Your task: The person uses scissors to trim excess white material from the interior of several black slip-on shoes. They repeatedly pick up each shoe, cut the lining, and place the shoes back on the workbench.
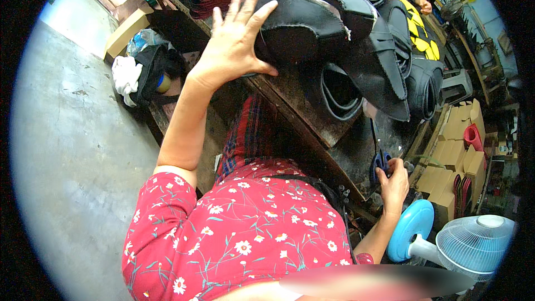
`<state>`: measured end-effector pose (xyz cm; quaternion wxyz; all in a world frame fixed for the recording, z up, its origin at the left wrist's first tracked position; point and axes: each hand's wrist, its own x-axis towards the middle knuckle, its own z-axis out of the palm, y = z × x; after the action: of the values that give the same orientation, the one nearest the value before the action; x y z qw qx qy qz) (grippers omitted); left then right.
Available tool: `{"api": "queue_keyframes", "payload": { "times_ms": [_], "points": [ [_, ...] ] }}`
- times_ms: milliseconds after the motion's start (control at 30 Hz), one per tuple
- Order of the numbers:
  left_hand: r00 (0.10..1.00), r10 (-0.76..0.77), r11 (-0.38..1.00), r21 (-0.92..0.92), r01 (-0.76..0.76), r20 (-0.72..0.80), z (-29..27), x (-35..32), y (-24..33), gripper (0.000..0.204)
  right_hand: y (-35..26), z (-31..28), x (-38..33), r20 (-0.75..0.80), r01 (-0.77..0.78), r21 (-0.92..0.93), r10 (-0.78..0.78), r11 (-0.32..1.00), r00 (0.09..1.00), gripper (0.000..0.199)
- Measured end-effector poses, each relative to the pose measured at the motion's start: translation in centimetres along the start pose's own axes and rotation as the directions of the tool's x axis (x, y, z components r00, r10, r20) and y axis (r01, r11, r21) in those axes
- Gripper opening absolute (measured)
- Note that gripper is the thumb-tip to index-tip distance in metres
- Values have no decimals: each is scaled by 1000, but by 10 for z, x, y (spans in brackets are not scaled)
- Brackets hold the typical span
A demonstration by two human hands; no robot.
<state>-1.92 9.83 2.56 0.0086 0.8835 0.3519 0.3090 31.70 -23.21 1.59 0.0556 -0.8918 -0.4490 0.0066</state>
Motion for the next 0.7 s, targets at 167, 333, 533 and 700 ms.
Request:
{"api": "queue_keyframes", "payload": {
  "times_ms": [167,333,533,700],
  "points": [
    [994,42,989,-148,-27,97,4,-1,-12,129,17,7,8,65,-34,2,34,999,997,30],
    [992,40,976,-219,-14,117,9,32,-17,115,52,15,11,181,-136,640,24,756,983,22],
    [957,-209,855,-436,279,203,33,48,4,114,87,17,-11,136,-137,886,34,443,990,31],
    [948,-69,675,-685,273,310,38,36,-25,104,85,33,1,100,-103,885,30,454,995,26]
  ]
}}
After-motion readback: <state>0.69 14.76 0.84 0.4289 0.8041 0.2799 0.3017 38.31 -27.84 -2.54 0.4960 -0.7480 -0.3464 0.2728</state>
